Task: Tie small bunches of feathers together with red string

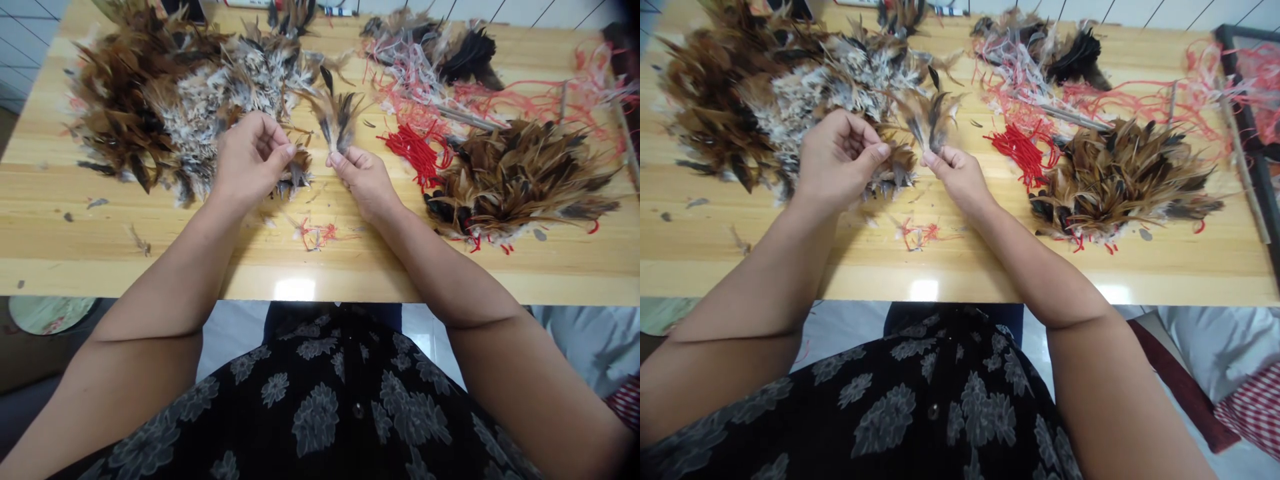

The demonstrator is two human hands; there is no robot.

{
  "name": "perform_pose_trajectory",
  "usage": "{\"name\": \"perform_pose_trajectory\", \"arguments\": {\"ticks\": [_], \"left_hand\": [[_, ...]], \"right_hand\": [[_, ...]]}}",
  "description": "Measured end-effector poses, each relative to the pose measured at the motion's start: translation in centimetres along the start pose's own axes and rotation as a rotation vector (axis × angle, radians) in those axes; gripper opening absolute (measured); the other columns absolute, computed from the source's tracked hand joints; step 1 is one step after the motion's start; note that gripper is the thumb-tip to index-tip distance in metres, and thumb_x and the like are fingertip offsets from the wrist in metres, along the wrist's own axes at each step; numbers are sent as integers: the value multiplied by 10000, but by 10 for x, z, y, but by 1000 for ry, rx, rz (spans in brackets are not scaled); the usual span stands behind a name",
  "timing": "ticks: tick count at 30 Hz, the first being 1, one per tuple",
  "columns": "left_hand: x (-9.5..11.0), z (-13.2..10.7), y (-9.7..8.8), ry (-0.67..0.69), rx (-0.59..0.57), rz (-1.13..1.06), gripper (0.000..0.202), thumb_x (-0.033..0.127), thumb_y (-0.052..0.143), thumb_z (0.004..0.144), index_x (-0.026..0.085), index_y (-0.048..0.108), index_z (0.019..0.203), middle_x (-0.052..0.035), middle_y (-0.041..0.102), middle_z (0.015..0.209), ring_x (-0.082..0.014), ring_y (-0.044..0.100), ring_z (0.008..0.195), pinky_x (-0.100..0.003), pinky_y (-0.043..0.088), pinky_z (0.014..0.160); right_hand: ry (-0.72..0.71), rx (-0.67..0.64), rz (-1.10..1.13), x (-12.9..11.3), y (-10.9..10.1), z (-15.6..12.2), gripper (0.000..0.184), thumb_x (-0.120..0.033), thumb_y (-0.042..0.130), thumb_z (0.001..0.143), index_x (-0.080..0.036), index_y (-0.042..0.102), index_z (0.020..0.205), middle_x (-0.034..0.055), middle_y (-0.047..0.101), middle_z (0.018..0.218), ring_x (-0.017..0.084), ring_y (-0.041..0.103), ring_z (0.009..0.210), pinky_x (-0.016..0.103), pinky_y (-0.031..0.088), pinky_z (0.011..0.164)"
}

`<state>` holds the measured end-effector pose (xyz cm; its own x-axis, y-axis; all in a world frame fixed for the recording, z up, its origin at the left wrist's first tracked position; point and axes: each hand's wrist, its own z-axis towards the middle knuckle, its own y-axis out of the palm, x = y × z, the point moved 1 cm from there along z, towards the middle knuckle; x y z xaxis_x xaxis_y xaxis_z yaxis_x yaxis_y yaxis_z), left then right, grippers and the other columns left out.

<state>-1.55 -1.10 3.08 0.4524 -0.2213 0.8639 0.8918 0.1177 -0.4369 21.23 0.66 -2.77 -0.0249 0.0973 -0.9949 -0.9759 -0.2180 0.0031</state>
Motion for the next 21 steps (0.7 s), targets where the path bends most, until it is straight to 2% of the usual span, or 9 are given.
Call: {"name": "perform_pose_trajectory", "arguments": {"ticks": [3,6,8,9,11,15,21], "left_hand": [[8,0,-16,16,-84,372,258,330,889,1131,262,716,952,-31,755,957,-283,752,967,-454,625,1070],[10,1,-24,-28,-298,545,252,370,868,1100,282,740,902,-43,797,934,-364,844,1095,-539,665,1243],[12,1,-21,-57,-415,633,264,377,906,1052,298,737,864,-45,813,918,-396,855,1104,-571,693,1230],[14,0,-19,-68,-437,676,268,369,925,1027,301,730,856,-54,825,932,-412,856,1105,-589,705,1203],[18,-2,-12,-89,-428,734,259,352,944,1002,302,729,867,-81,853,1008,-447,863,1153,-619,705,1180],[20,-5,-7,-112,-386,677,149,274,888,1015,279,755,948,-110,878,1177,-464,846,1328,-612,644,1302],[2,-1,-15,-89,-300,528,120,326,843,1104,272,757,1042,-86,876,1133,-415,806,1395,-540,605,1378]], "right_hand": [[14,52,22,-1,-2,-2,663,-855,901,1123,-216,776,994,-14,682,910,163,750,998,290,679,952],[49,69,18,0,-3,-3,670,-875,886,1123,-219,792,1020,-21,659,877,161,744,956,285,678,900],[47,71,31,-1,-3,-3,670,-872,910,1106,-219,789,1016,-17,685,896,162,752,968,285,681,892],[38,71,39,-2,-2,-3,665,-860,930,1096,-218,783,1006,-11,710,921,163,764,993,284,684,901],[17,71,43,-3,-1,-3,654,-834,948,1093,-216,768,980,1,752,967,168,795,1061,279,688,928],[-17,50,17,-1,0,-1,672,-840,852,1157,-221,733,924,4,752,932,173,832,1123,269,669,958],[-44,30,23,3,0,0,662,-817,914,1123,-211,729,929,9,724,944,207,816,1140,321,698,1009]]}}
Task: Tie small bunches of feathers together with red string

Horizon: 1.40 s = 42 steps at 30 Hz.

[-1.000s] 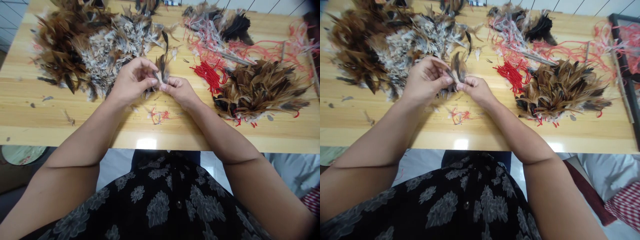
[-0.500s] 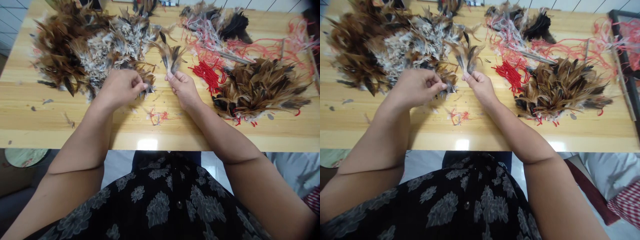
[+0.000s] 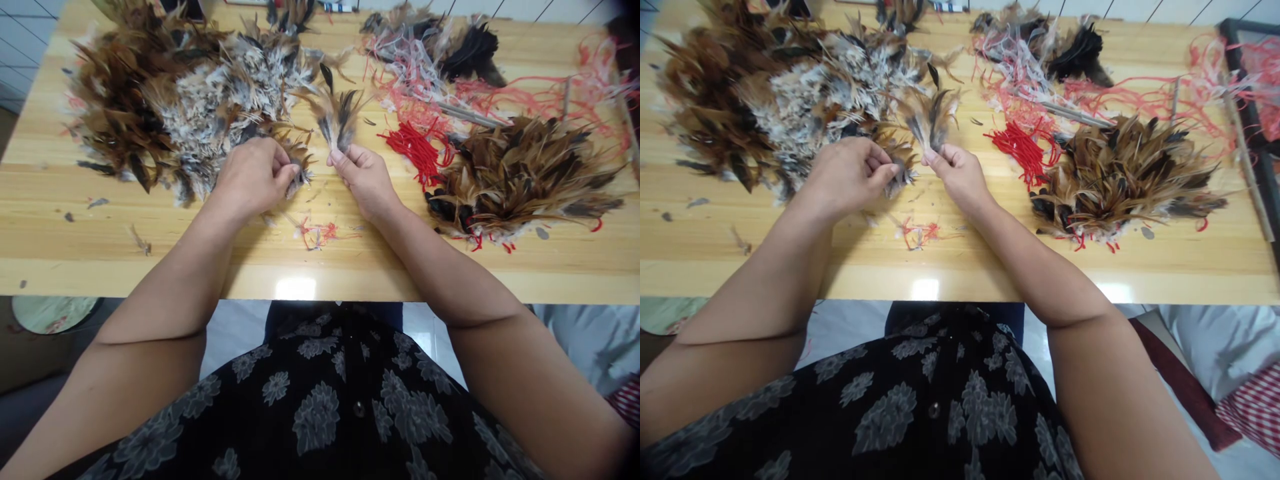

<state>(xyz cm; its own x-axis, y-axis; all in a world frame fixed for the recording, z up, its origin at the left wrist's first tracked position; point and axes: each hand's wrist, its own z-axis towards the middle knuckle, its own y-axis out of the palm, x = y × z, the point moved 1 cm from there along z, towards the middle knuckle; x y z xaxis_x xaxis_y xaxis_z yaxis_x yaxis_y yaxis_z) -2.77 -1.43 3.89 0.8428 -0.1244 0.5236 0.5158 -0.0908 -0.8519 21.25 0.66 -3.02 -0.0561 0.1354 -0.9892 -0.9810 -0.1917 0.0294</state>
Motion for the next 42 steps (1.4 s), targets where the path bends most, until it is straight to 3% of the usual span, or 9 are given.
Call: {"name": "perform_pose_trajectory", "arguments": {"ticks": [5,10,17,23,27,31,35,38,42], "left_hand": [[4,4,9,-23,-24,-2,121,278,876,1068,255,758,1068,-134,889,1263,-467,798,1477,-603,570,1429],[17,3,11,-59,-7,-50,116,131,797,1048,237,751,1054,-110,897,1201,-424,865,1357,-587,598,1394],[14,4,6,-111,4,-26,177,258,886,1095,241,716,1050,-114,882,1160,-468,871,1380,-657,616,1405],[28,5,3,-143,-87,150,93,181,853,1064,240,782,1051,-125,889,1169,-478,891,1329,-595,668,1335],[24,4,1,-97,-90,72,98,134,780,1028,230,775,1049,-97,894,1087,-433,867,1320,-543,639,1319],[12,5,0,-16,-40,-93,87,328,796,1065,269,732,1063,-87,899,1127,-403,845,1285,-564,630,1271],[9,11,-6,51,29,-268,342,612,811,1107,296,682,1094,-103,898,1177,-386,845,1189,-590,682,1133],[16,20,-14,61,11,-396,413,642,921,1034,310,683,1096,-91,878,1121,-369,849,1085,-596,691,1041],[27,34,-15,67,-38,-562,560,689,1063,932,323,765,1234,-53,870,1085,-380,879,1143,-594,695,1039]], "right_hand": [[9,7,-1,-2,2,0,686,-842,912,1104,-215,714,909,8,687,921,216,802,1128,329,695,995],[20,12,-18,-2,4,0,677,-840,914,1106,-223,712,915,-1,684,898,205,792,1075,323,696,973],[9,-5,-13,-3,7,1,658,-822,880,1142,-233,698,915,6,721,923,209,774,1072,335,693,1008],[36,-1,-7,-2,8,3,637,-791,934,1114,-236,700,907,15,749,947,222,765,1115,342,681,1038],[57,16,-3,-7,11,3,641,-779,994,1068,-243,700,875,20,768,943,212,749,1083,327,668,1018],[87,51,0,-13,12,1,657,-798,1032,1025,-253,704,860,20,778,921,217,754,1061,327,678,992],[86,56,19,-13,13,1,679,-822,1062,980,-259,705,852,13,792,915,221,760,1052,332,691,1000],[78,53,27,-9,13,2,681,-835,1050,991,-264,705,853,7,770,896,207,726,1000,327,682,984],[56,65,37,-1,9,6,684,-883,981,1039,-273,712,888,-2,704,865,197,672,932,329,668,915]]}}
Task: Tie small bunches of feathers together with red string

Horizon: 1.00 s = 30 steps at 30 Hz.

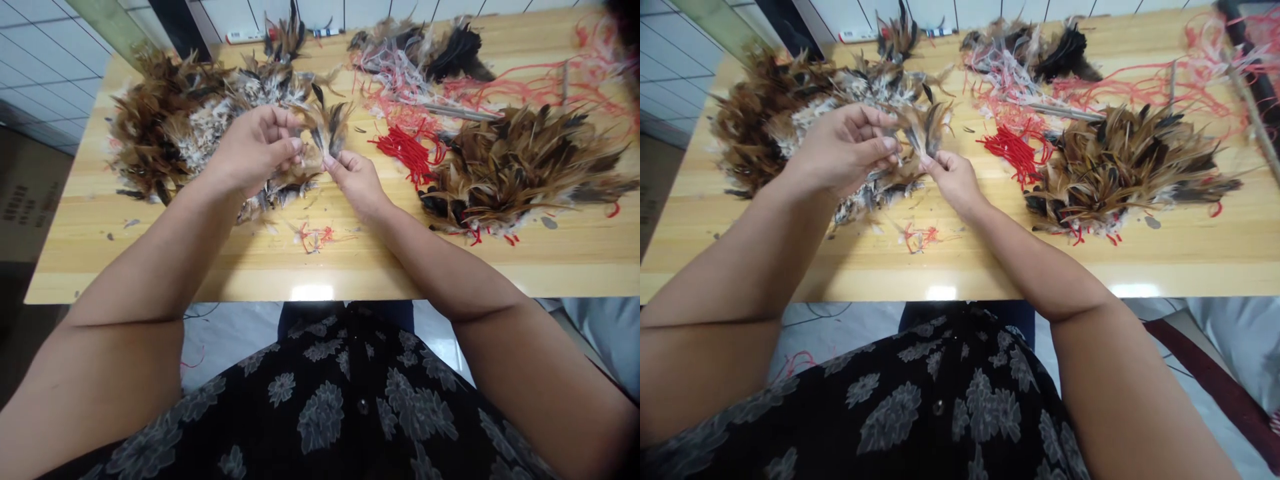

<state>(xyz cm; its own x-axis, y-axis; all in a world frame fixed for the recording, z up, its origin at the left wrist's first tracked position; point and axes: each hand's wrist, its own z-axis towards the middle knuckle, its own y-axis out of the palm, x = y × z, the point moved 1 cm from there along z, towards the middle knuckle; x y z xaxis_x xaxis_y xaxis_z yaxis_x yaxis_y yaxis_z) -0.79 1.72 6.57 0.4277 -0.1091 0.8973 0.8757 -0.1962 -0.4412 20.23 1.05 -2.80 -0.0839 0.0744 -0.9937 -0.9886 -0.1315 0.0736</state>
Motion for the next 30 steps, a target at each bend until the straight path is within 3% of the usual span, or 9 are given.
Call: {"name": "perform_pose_trajectory", "arguments": {"ticks": [4,7,10,16,22,25,30], "left_hand": [[-14,5,21,-1,31,-69,705,907,1010,889,321,753,1186,-68,871,1085,-364,889,1203,-553,727,1012],[-27,1,37,-4,62,-85,660,944,933,956,342,726,1130,-70,856,1058,-371,910,1262,-533,754,973],[-28,-6,45,17,75,-97,639,955,890,1023,345,748,1148,-64,867,1056,-365,910,1317,-534,767,998],[-18,-11,47,2,123,-66,634,941,877,1091,323,773,1187,-57,912,1095,-346,884,1342,-565,757,1095],[-27,-10,43,42,108,-13,622,938,865,1122,333,791,1245,-87,923,1186,-376,880,1412,-548,775,1071],[-30,-12,41,58,102,-33,598,905,879,1123,330,780,1252,-85,912,1168,-375,884,1384,-543,778,1054],[-29,-16,42,35,106,-33,574,849,927,1095,325,779,1275,-70,903,1140,-383,872,1367,-563,768,1104]], "right_hand": [[13,29,15,1,-6,5,708,-922,945,1050,-267,713,911,-17,626,817,184,653,883,323,657,858],[24,47,11,-3,-9,5,721,-922,955,1037,-258,710,902,-9,653,822,196,725,949,322,680,893],[16,50,22,-6,-7,2,715,-895,977,1027,-248,712,880,10,737,875,218,800,1059,343,709,980],[4,15,29,-4,-5,-1,683,-827,1071,954,-241,739,843,14,834,947,199,771,1035,335,702,997],[52,-59,-39,-2,-11,-2,639,-742,1123,947,-225,765,832,-7,750,881,175,687,946,299,624,875],[53,-99,-59,-3,-13,-3,685,-771,1147,900,-230,742,790,-13,716,845,170,645,909,298,591,829],[30,-147,61,-6,-9,-4,716,-849,1186,758,-247,804,827,7,821,937,201,715,988,337,678,949]]}}
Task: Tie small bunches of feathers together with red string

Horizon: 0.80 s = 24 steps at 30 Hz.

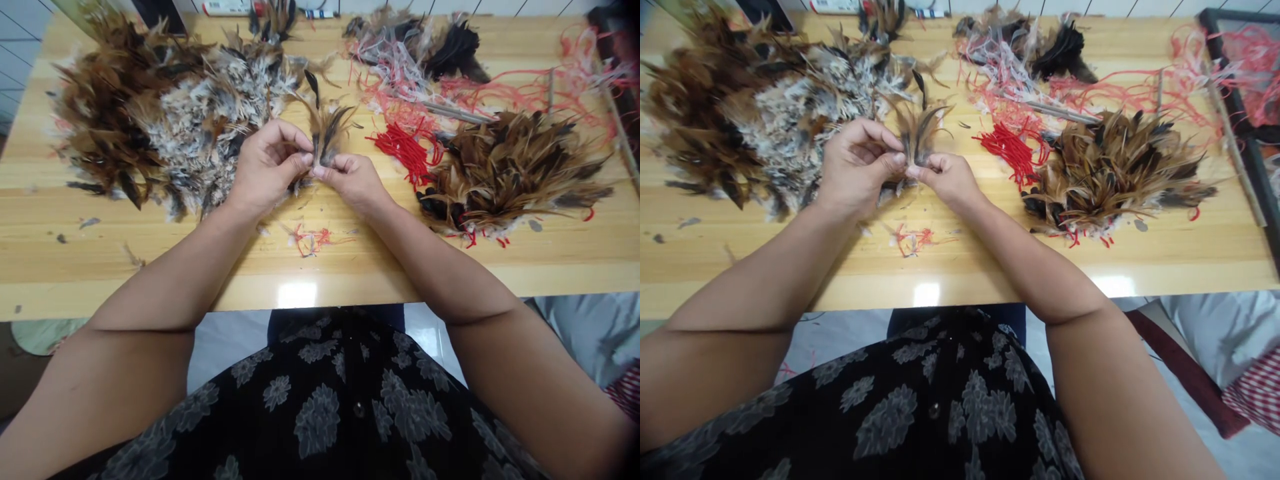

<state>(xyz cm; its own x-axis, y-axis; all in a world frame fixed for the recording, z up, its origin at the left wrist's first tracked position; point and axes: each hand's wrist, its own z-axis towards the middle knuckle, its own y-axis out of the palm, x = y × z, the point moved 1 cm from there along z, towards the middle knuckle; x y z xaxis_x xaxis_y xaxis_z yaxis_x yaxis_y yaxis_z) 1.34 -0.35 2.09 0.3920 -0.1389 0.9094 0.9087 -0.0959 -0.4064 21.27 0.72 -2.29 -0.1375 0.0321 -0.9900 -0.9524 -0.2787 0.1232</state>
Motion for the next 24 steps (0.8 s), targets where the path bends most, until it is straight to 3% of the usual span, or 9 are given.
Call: {"name": "perform_pose_trajectory", "arguments": {"ticks": [3,6,9,11,14,18,24], "left_hand": [[2,3,-1,54,-15,14,586,845,922,1068,338,767,1316,-74,904,1236,-375,852,1382,-559,747,1124],[7,9,-11,151,66,-40,568,771,962,977,357,721,1281,-64,885,1354,-351,835,1323,-541,729,1099],[15,11,-29,148,93,42,431,638,947,960,335,695,1134,-75,880,1266,-351,821,1202,-561,697,1130],[22,9,-41,85,-15,265,297,569,854,1017,304,722,1036,-83,868,1129,-363,821,1130,-571,668,1165],[27,4,-51,3,-255,540,256,511,824,1063,277,782,968,-31,824,973,-383,855,1217,-520,642,1270],[29,1,-43,-37,-311,706,275,439,914,1073,283,777,893,-41,824,940,-439,866,1365,-521,638,1338],[33,1,-26,-108,-322,809,276,278,906,936,302,697,758,-57,746,807,-453,870,1115,-608,668,1229]], "right_hand": [[13,33,17,0,2,0,655,-754,1213,783,-238,816,852,9,839,962,200,738,1003,332,686,964],[37,87,-24,0,1,0,565,-666,1168,909,-220,821,887,10,826,977,192,750,1016,321,679,961],[46,112,-51,-1,0,-1,544,-640,1127,970,-218,793,892,3,794,951,206,773,1054,330,691,970],[33,121,-47,-2,-1,-1,553,-638,1118,981,-219,769,889,1,785,940,217,787,1082,336,701,976],[15,122,-34,-4,-1,-1,576,-647,1107,990,-221,736,875,5,782,939,228,797,1109,343,710,989],[13,122,-42,-5,0,-1,608,-666,1088,1005,-228,692,857,5,773,938,239,809,1151,345,713,1008],[-27,124,-78,1,-4,-2,639,-754,1037,1035,-235,692,892,12,757,955,246,802,1169,348,708,999]]}}
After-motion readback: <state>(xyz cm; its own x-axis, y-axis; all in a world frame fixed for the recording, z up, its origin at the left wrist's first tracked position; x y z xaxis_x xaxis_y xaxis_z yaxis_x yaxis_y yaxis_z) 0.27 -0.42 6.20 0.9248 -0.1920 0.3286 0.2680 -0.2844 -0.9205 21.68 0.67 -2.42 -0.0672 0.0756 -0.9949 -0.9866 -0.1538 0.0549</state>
